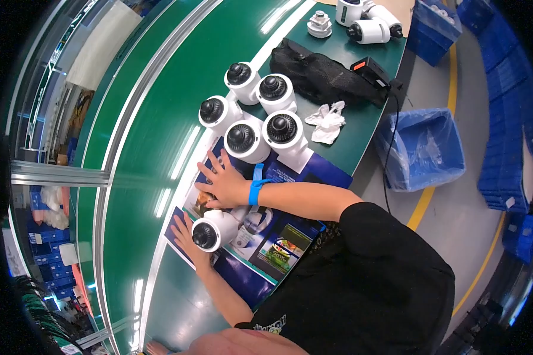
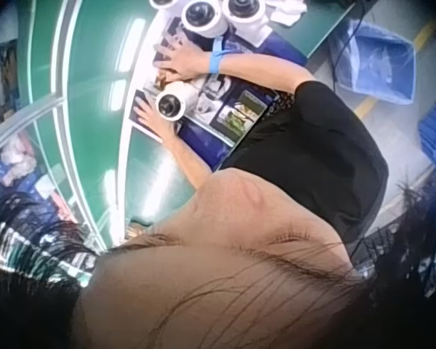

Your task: Assembling and organizing security camera components on a factory production line.

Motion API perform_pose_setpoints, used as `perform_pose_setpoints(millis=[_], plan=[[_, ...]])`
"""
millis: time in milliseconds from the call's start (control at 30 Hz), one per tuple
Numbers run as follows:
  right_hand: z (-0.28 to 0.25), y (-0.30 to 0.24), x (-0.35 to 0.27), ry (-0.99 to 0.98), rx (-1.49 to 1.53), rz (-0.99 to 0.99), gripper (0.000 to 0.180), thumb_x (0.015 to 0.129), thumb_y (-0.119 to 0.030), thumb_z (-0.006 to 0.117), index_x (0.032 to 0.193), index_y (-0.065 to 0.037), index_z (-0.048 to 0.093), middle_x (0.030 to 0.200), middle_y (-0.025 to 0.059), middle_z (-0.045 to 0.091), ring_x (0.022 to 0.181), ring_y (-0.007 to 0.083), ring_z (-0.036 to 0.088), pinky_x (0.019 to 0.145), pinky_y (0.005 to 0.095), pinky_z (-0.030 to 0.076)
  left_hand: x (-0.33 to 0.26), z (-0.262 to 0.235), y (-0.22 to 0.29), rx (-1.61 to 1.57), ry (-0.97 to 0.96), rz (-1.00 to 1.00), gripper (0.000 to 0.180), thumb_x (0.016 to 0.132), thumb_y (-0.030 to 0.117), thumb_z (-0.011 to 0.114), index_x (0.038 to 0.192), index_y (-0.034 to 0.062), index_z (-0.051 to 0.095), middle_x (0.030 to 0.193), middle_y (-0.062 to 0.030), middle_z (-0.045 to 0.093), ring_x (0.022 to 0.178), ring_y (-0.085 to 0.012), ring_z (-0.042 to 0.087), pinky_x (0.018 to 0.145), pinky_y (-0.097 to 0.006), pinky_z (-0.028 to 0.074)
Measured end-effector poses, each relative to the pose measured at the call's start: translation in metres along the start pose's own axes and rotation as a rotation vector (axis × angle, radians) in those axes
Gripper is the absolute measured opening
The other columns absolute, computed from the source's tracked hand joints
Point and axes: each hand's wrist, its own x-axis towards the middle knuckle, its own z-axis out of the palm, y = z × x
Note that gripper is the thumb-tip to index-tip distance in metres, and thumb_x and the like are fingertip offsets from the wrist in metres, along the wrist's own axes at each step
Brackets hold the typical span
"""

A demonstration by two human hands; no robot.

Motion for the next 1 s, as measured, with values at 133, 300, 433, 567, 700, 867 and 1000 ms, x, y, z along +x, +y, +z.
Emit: perform_pose_setpoints(millis=[133, 300, 433, 567, 700, 867, 1000], plan=[[0.007, 0.001, -0.002, 0.017, 0.009, -0.002, 0.062, 0.081, -0.063, 0.054, 0.129, -0.023, 0.058, 0.149, 0.0200, 0.031, 0.137, 0.0543, 0.015, 0.102, 0.0743, 0.013, 0.001, -0.002, 0.009, 0.008, 0.009, -0.059, 0.078, 0.083, 0.044, 0.060, 0.150, 0.0211, 0.026, 0.159, -0.0140, 0.011, 0.142, -0.0481, 0.009, 0.105, -0.070, 0.015], [0.006, 0.003, -0.003, 0.024, 0.008, -0.002, 0.062, 0.081, -0.063, 0.054, 0.128, -0.023, 0.059, 0.149, 0.0203, 0.031, 0.138, 0.0542, 0.013, 0.102, 0.0753, 0.011, 0.001, -0.003, 0.014, 0.074, -0.057, -0.107, 0.080, 0.081, 0.049, 0.061, 0.151, 0.0282, 0.026, 0.159, -0.0140, 0.009, 0.141, -0.0517, 0.007, 0.100, -0.077, 0.011], [0.004, 0.003, -0.002, 0.042, 0.000, -0.015, 0.061, 0.081, -0.063, 0.055, 0.126, -0.023, 0.060, 0.148, 0.0205, 0.032, 0.136, 0.0545, 0.016, 0.100, 0.0751, 0.015, -0.001, -0.007, 0.018, 0.047, -0.041, -0.150, 0.081, 0.080, 0.051, 0.063, 0.150, 0.0294, 0.027, 0.159, -0.0142, 0.009, 0.140, -0.0540, 0.007, 0.100, -0.077, 0.010], [0.004, 0.004, -0.001, 0.021, -0.022, -0.014, 0.060, 0.081, -0.061, 0.056, 0.128, -0.025, 0.058, 0.148, 0.0208, 0.032, 0.135, 0.0551, 0.019, 0.100, 0.0745, 0.017, 0.002, -0.005, 0.014, 0.043, -0.047, -0.132, 0.080, 0.080, 0.051, 0.063, 0.149, 0.0310, 0.028, 0.159, -0.0136, 0.011, 0.139, -0.0542, 0.010, 0.100, -0.077, 0.011], [0.003, 0.002, 0.002, -0.033, -0.007, -0.001, 0.062, 0.082, -0.063, 0.052, 0.130, -0.025, 0.057, 0.149, 0.0204, 0.032, 0.136, 0.0545, 0.018, 0.102, 0.0737, 0.015, 0.002, -0.004, 0.011, 0.087, -0.044, -0.138, 0.074, 0.083, 0.041, 0.062, 0.148, 0.0280, 0.031, 0.158, -0.0141, 0.012, 0.139, -0.0531, 0.012, 0.102, -0.074, 0.013], [-0.003, 0.004, -0.001, -0.042, -0.019, -0.001, 0.061, 0.082, -0.058, 0.055, 0.133, -0.025, 0.054, 0.151, 0.0194, 0.028, 0.138, 0.0522, 0.014, 0.102, 0.0736, 0.014, 0.003, -0.001, 0.017, 0.028, -0.028, -0.138, 0.081, 0.078, 0.047, 0.067, 0.148, 0.0289, 0.031, 0.158, -0.0142, 0.011, 0.140, -0.0522, 0.008, 0.101, -0.076, 0.010], [-0.004, 0.001, 0.001, -0.072, -0.018, -0.006, 0.061, 0.083, -0.057, 0.055, 0.135, -0.025, 0.052, 0.151, 0.0194, 0.027, 0.139, 0.0521, 0.012, 0.103, 0.0735, 0.013, 0.001, -0.005, 0.016, 0.038, -0.051, -0.150, 0.083, 0.077, 0.043, 0.069, 0.148, 0.0300, 0.030, 0.159, -0.0135, 0.010, 0.141, -0.0516, 0.006, 0.101, -0.076, 0.009]])
